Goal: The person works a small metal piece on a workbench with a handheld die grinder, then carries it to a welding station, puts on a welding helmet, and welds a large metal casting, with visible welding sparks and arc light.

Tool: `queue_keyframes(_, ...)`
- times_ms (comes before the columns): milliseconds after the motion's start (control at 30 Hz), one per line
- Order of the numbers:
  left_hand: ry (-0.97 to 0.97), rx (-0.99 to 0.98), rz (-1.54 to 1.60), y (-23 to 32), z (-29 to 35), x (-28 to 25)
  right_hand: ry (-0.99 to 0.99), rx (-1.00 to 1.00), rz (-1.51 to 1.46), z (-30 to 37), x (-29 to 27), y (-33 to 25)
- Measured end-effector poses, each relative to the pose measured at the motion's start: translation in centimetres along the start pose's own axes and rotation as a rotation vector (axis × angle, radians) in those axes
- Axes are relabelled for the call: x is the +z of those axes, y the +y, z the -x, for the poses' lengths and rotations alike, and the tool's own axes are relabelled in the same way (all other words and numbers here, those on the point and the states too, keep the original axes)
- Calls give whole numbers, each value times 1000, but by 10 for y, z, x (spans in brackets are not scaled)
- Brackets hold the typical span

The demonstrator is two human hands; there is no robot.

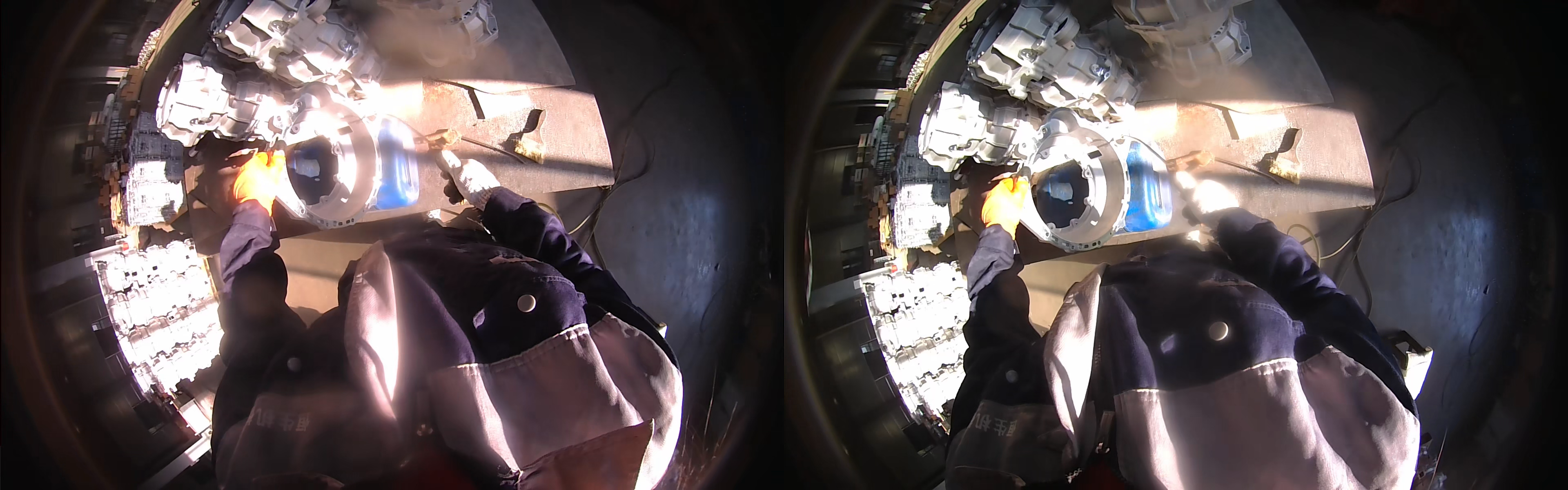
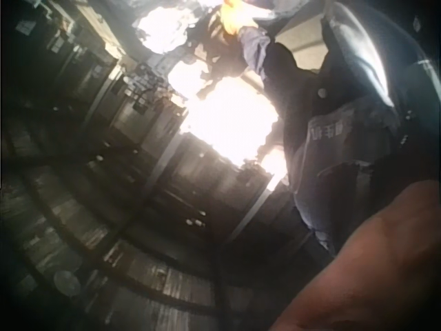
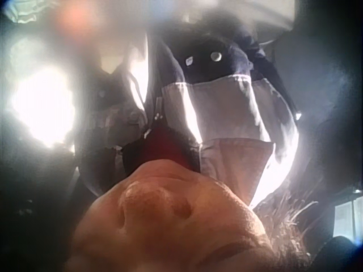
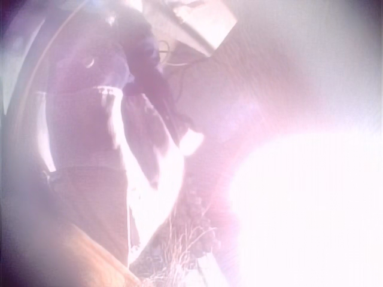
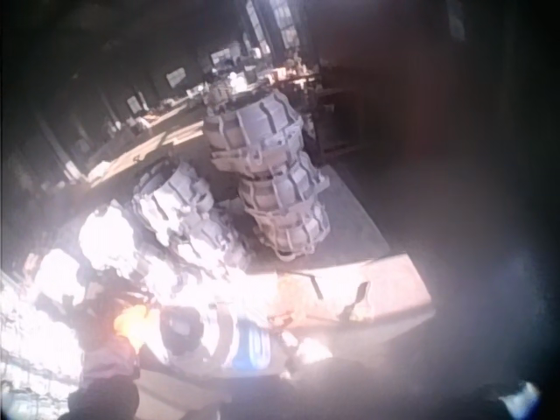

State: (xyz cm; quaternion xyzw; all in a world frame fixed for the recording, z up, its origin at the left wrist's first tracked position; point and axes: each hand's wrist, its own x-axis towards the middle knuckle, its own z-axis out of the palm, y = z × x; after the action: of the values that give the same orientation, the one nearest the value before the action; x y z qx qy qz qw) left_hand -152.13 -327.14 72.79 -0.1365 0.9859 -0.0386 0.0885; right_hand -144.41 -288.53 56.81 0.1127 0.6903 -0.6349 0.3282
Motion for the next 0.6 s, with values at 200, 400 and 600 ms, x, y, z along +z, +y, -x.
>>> queue_keyframes(200, 27, 14, 70, -3, 0, 4, -55, 52, 85, 3, 2, -22)
queue_keyframes(400, 33, 56, 31, -3, -1, 2, -50, -5, -152, -2, -1, -33)
queue_keyframes(600, 51, 120, 100, -12, 2, 8, -70, -17, -411, 11, -18, -24)
